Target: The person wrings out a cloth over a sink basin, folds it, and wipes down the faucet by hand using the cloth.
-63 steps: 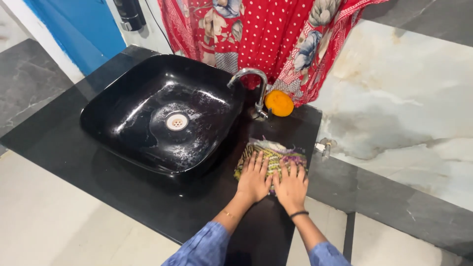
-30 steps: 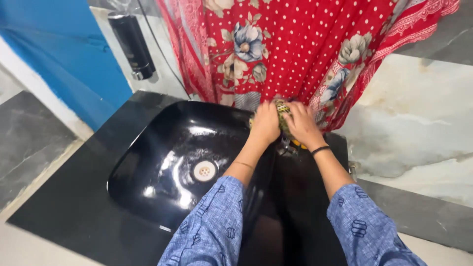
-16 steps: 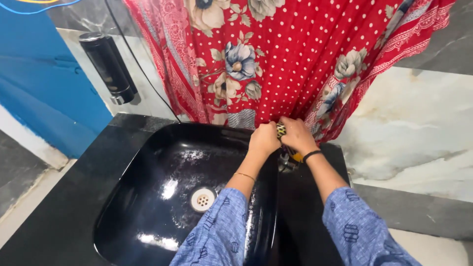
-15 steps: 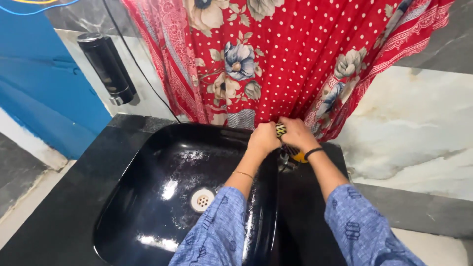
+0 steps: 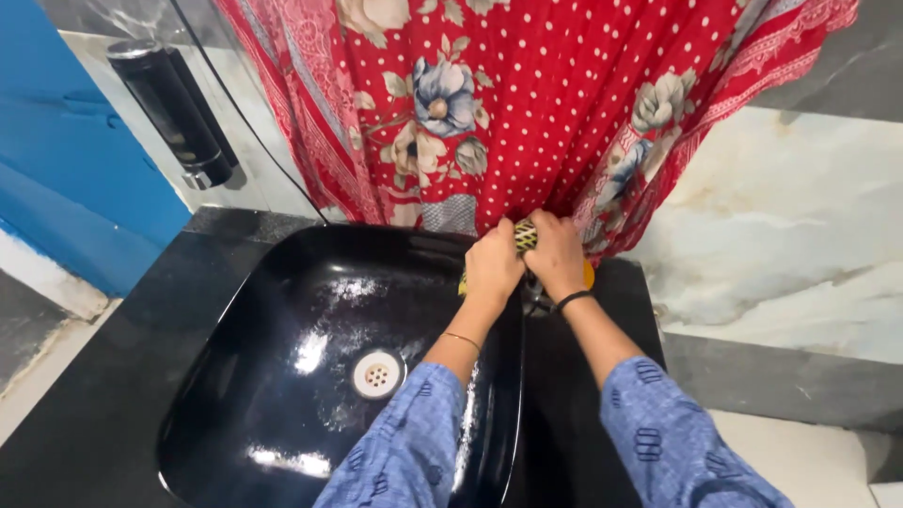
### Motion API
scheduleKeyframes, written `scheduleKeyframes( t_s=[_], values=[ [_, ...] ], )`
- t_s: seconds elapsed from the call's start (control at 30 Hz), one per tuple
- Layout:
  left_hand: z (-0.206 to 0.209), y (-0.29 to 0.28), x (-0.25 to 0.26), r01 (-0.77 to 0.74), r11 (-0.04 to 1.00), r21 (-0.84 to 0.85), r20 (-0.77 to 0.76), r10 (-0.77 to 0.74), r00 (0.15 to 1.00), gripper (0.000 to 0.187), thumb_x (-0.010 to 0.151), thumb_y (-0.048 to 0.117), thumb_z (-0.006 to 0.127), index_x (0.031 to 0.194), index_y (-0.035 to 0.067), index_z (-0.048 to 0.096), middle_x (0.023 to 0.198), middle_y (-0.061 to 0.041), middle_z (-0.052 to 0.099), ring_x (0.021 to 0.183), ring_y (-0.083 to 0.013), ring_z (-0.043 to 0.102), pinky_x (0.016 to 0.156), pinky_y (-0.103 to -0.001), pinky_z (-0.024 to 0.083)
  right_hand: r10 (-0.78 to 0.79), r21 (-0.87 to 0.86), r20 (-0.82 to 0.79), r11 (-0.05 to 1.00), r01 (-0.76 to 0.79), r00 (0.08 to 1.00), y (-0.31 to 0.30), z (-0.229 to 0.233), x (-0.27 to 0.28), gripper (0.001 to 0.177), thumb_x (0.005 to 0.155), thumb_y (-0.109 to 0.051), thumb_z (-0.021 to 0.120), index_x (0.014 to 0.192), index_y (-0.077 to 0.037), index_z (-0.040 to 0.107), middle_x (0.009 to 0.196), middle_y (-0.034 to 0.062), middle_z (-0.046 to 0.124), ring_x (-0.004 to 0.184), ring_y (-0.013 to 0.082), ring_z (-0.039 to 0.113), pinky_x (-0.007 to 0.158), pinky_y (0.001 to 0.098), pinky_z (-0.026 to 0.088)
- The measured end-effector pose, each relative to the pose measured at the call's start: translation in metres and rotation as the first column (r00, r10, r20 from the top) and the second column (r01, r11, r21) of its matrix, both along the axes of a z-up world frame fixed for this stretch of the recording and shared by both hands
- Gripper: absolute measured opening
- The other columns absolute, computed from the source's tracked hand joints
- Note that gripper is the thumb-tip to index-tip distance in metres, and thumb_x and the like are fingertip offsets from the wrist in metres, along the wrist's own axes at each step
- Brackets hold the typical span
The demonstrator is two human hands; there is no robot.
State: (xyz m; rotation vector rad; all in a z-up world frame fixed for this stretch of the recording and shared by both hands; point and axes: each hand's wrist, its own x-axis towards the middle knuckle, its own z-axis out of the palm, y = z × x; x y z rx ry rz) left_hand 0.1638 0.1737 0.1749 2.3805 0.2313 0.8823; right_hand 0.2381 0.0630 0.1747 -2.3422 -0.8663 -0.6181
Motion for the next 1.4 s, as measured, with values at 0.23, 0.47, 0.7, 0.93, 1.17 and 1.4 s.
scheduleKeyframes(
  t_s=[0.23, 0.47, 0.7, 0.93, 1.17, 1.4],
  values=[
    [-0.013, -0.002, -0.032, -0.064, 0.946, 0.318, 0.166, 0.011, 0.986, 0.044, 0.088, 0.004, 0.060, 0.130, -0.002, 0.051, 0.111, -0.017, 0.058, 0.101, -0.0363, 0.060, 0.084, -0.048, 0.052, 0.042, -0.045, 0.368, 0.999, -0.027, 0.929, -0.006, -0.029, -0.009, 0.060, 0.083, 0.001, 0.063, 0.141, 0.000, 0.044, 0.138, 0.0206, 0.052, 0.123, 0.0457, 0.049, 0.114, 0.0537, 0.039],
    [0.000, 0.032, -0.050, 0.323, 0.945, -0.048, -0.082, -0.326, 0.942, 0.101, 0.067, 0.013, 0.087, 0.147, -0.009, 0.031, 0.137, -0.031, 0.050, 0.125, -0.0449, 0.052, 0.103, -0.046, 0.046, 0.358, 0.035, -0.162, 0.933, -0.357, 0.920, -0.035, 0.022, 0.003, 0.063, 0.074, -0.016, 0.072, 0.136, -0.015, 0.058, 0.138, 0.0132, 0.057, 0.137, 0.0360, 0.044, 0.118, 0.0585, 0.032],
    [-0.005, 0.038, -0.051, 0.172, 0.701, -0.693, -0.111, -0.339, 0.934, 0.105, 0.073, 0.012, 0.062, 0.160, -0.008, 0.005, 0.132, -0.032, 0.069, 0.125, -0.0401, 0.066, 0.105, -0.038, 0.051, 0.042, -0.200, 0.222, 0.980, 0.003, 0.974, 0.015, 0.038, -0.071, 0.043, 0.082, -0.051, 0.069, 0.111, -0.019, 0.074, 0.126, 0.0187, 0.062, 0.120, 0.0437, 0.051, 0.096, 0.0779, 0.030],
    [-0.011, 0.038, -0.080, 0.223, 0.914, -0.339, -0.037, -0.250, 0.968, 0.094, 0.078, 0.009, 0.066, 0.154, -0.014, 0.016, 0.152, -0.036, 0.039, 0.143, -0.0431, 0.042, 0.117, -0.038, 0.035, -0.159, -0.351, 0.196, 0.910, 0.221, 0.968, 0.050, 0.036, -0.046, 0.036, 0.095, -0.040, 0.056, 0.095, -0.014, 0.080, 0.103, 0.0104, 0.074, 0.108, 0.0319, 0.064, 0.100, 0.0688, 0.040],
    [-0.032, 0.032, -0.096, 0.234, 0.891, -0.389, -0.109, -0.296, 0.949, 0.101, 0.077, 0.011, 0.065, 0.156, -0.012, 0.005, 0.154, -0.034, 0.038, 0.145, -0.0417, 0.040, 0.118, -0.039, 0.033, -0.375, -0.474, 0.036, 0.809, 0.346, 0.926, 0.081, 0.061, -0.047, 0.034, 0.079, -0.037, 0.063, 0.098, -0.013, 0.079, 0.106, 0.0124, 0.070, 0.111, 0.0386, 0.058, 0.101, 0.0840, 0.021],
    [-0.053, 0.020, -0.085, 0.186, 0.966, -0.182, 0.028, -0.184, 0.983, 0.103, 0.078, 0.005, 0.074, 0.154, -0.014, 0.006, 0.156, -0.043, 0.020, 0.142, -0.0574, 0.029, 0.113, -0.047, 0.034, -0.127, -0.373, 0.501, 0.861, 0.346, 0.856, 0.062, 0.025, -0.092, 0.044, 0.077, -0.047, 0.065, 0.098, -0.009, 0.075, 0.108, 0.0118, 0.061, 0.121, 0.0369, 0.050, 0.105, 0.0839, 0.015]
  ],
)
